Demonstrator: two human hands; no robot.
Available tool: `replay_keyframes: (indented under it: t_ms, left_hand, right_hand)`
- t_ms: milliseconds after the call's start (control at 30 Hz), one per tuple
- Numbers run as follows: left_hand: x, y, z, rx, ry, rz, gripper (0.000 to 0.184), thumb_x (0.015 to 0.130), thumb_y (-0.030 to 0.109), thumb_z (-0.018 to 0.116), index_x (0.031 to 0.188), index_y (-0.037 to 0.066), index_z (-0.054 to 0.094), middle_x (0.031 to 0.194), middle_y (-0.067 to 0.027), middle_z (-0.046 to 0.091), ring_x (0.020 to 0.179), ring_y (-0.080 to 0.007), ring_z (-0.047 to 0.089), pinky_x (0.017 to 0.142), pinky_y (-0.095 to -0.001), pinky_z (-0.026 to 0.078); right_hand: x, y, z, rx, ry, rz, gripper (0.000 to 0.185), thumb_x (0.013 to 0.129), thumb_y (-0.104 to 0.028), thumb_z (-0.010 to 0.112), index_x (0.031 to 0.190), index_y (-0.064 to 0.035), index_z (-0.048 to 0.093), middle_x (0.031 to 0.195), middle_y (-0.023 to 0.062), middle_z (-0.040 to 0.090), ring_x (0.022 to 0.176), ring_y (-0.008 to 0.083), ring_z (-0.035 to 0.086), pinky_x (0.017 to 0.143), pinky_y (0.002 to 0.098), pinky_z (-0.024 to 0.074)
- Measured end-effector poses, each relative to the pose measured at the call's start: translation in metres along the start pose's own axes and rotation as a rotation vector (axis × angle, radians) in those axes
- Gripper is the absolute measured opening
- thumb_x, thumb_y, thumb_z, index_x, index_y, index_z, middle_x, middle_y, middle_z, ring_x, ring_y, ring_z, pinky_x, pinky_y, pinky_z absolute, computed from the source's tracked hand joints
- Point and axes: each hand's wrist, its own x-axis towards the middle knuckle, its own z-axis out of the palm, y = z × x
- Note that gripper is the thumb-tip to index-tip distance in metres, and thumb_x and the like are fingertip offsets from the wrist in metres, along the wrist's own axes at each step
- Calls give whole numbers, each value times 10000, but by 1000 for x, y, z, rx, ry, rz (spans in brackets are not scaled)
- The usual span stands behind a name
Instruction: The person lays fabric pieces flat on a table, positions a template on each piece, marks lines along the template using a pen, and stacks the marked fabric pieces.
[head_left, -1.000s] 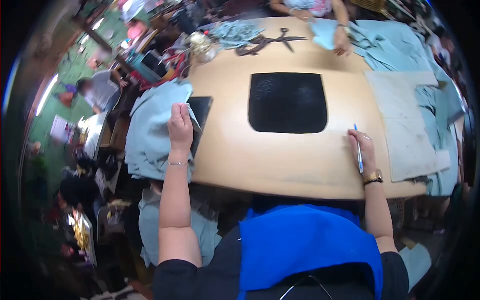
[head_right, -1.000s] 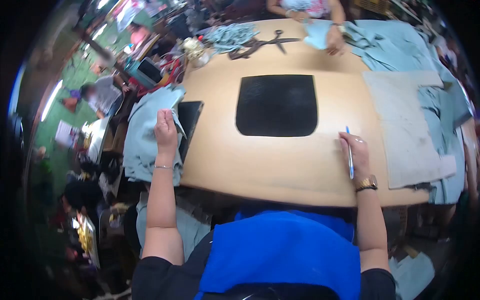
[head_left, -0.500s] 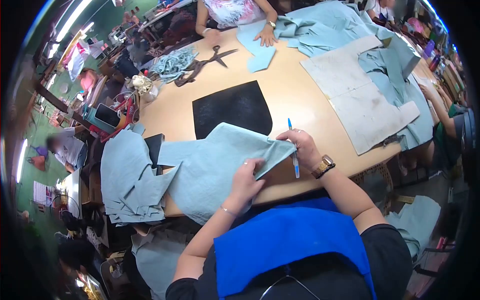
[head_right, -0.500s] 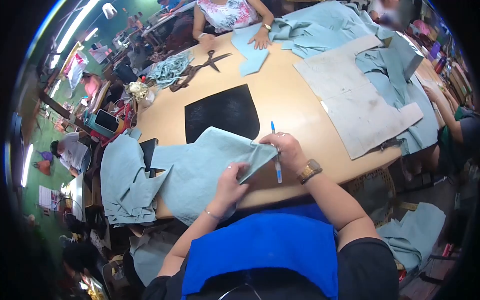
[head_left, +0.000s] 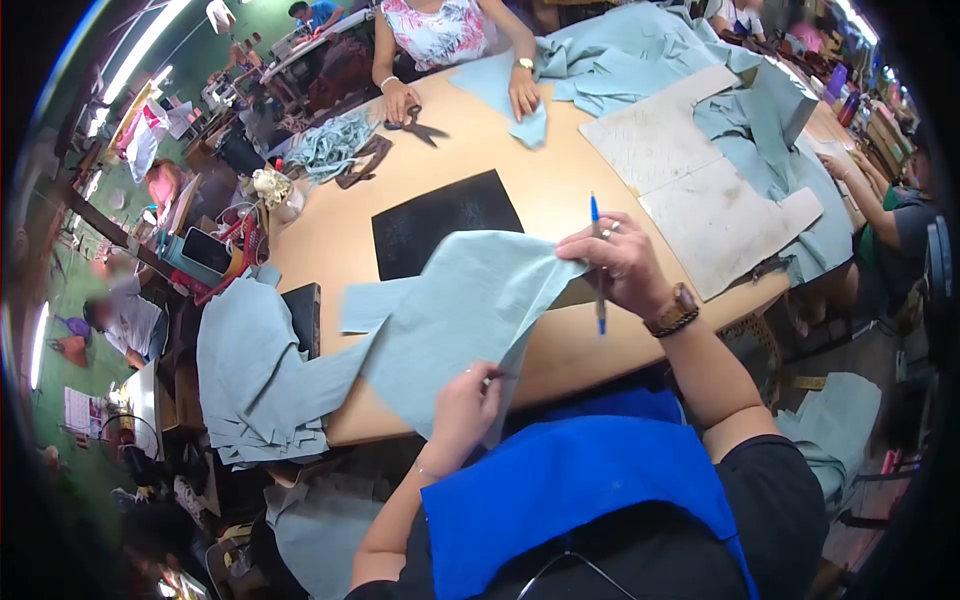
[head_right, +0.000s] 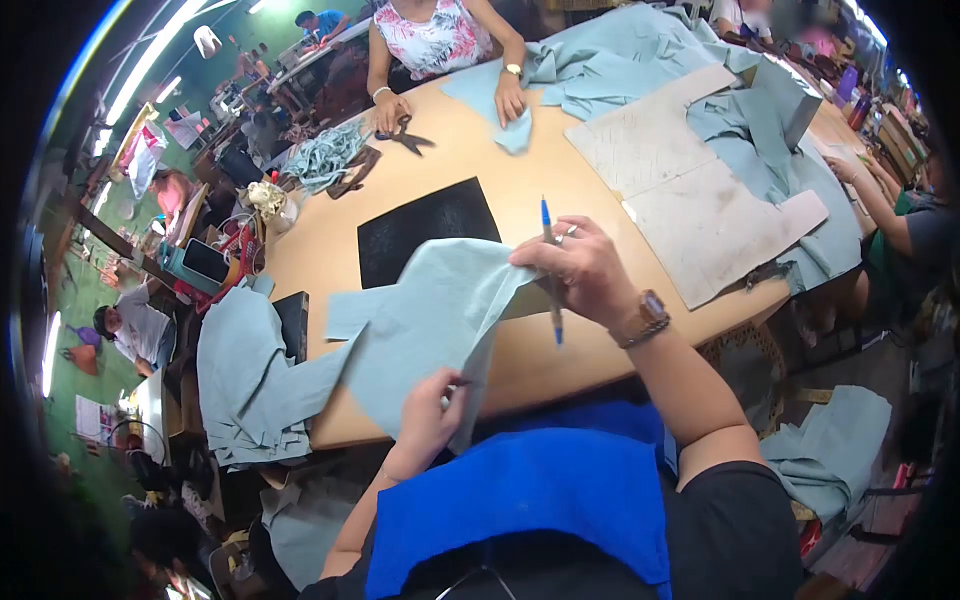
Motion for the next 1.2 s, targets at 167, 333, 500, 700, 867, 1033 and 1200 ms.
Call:
replay_keyframes:
  t_ms: [167,333,500,700,867,1033,1200]
  left_hand:
    - [-14,4,-64,-247,286,45,187,913,97,619,1071,53,530,763,-102,642,631,-159,606,582,-310,469]
    - [-42,69,-188,-88,-247,126,190,742,30,792,900,45,688,738,-67,666,648,-112,612,576,-267,470]
    - [-33,64,-255,-162,-180,115,105,748,-23,741,832,13,688,704,-55,658,688,-120,643,596,-268,490]
    - [129,12,-262,98,-70,-213,145,894,145,585,844,19,636,637,40,547,535,-40,495,470,-207,368]
    - [267,-36,-249,-116,303,-39,111,901,121,565,901,30,629,735,-1,585,590,-60,545,534,-231,451]
    - [306,13,-288,-7,968,540,159,933,174,590,966,33,656,860,-16,680,733,-76,592,701,-249,485]
    - [243,15,-250,131,979,838,211,994,183,533,1087,8,606,1096,-114,661,981,-180,636,860,-299,495]
  right_hand:
    - [34,-28,-65,16,-146,-24,232,697,-19,696,901,-129,701,794,35,697,713,228,659,650,348,473]
    - [64,-70,-139,223,-252,83,128,700,-126,722,827,-106,715,715,62,687,579,220,641,540,310,445]
    - [89,-68,-169,336,-248,89,94,776,-127,698,799,-36,701,695,83,673,599,162,633,558,272,453]
    - [142,64,-90,274,-649,305,204,798,-173,730,928,-23,686,781,66,674,761,121,612,718,267,479]
    - [198,150,-20,99,-300,517,256,749,35,571,925,-79,718,717,70,659,631,148,641,593,315,512]
    - [249,146,-29,127,293,150,168,917,-160,628,1042,-71,696,883,55,713,802,108,649,737,248,511]
    - [200,114,-43,97,306,12,215,875,-68,625,1084,-89,670,910,123,713,825,187,692,729,292,518]
